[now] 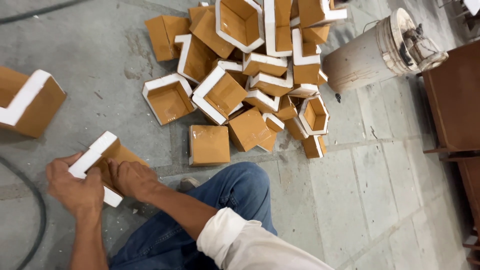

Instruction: The person sits on the floor and uses a knife to cut and trim L-shaped cardboard and foam packaging materials, picking them up from a pile and setting them aside after processing.

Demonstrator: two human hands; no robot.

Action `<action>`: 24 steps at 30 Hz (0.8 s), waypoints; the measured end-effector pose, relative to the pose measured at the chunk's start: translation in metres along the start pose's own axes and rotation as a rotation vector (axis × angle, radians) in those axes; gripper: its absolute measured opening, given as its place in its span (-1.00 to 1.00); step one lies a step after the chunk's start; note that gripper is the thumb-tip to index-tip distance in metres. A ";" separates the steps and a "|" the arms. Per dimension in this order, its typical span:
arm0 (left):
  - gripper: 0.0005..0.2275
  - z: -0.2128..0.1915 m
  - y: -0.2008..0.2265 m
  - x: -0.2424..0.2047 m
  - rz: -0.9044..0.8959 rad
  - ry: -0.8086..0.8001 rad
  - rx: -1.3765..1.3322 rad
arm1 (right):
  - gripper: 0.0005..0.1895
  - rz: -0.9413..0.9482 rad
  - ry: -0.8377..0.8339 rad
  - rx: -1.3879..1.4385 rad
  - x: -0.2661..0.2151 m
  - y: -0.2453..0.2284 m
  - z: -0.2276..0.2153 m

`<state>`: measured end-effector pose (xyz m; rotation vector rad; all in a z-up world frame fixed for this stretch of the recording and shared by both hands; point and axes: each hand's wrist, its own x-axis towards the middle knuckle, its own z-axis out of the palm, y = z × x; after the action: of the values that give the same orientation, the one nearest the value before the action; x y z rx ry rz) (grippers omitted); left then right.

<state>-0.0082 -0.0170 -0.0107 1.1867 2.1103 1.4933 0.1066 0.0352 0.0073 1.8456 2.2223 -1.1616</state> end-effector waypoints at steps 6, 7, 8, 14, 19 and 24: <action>-0.77 -0.003 0.015 0.006 -0.050 0.003 -0.013 | -0.29 0.026 -0.056 -0.032 0.011 -0.012 -0.009; -0.77 -0.001 0.016 0.006 -0.050 0.017 -0.015 | -0.29 0.014 -0.057 -0.041 0.012 -0.012 -0.011; -0.78 0.000 0.017 0.006 -0.042 0.035 -0.009 | -0.28 0.035 -0.084 -0.033 0.012 -0.011 -0.013; -0.81 0.005 0.021 0.007 -0.025 0.179 -0.005 | -0.51 -0.305 -0.032 -0.196 0.013 0.022 0.010; -0.75 0.015 0.019 0.004 0.009 0.261 -0.038 | -0.63 -0.459 0.043 -0.293 0.009 0.053 0.023; -0.72 0.016 0.029 0.002 -0.025 0.284 -0.033 | -0.63 -0.399 0.035 -0.207 -0.016 0.042 0.001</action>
<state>0.0134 -0.0015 0.0085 0.9804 2.2577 1.7673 0.1464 0.0215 -0.0076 1.3972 2.6947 -0.8961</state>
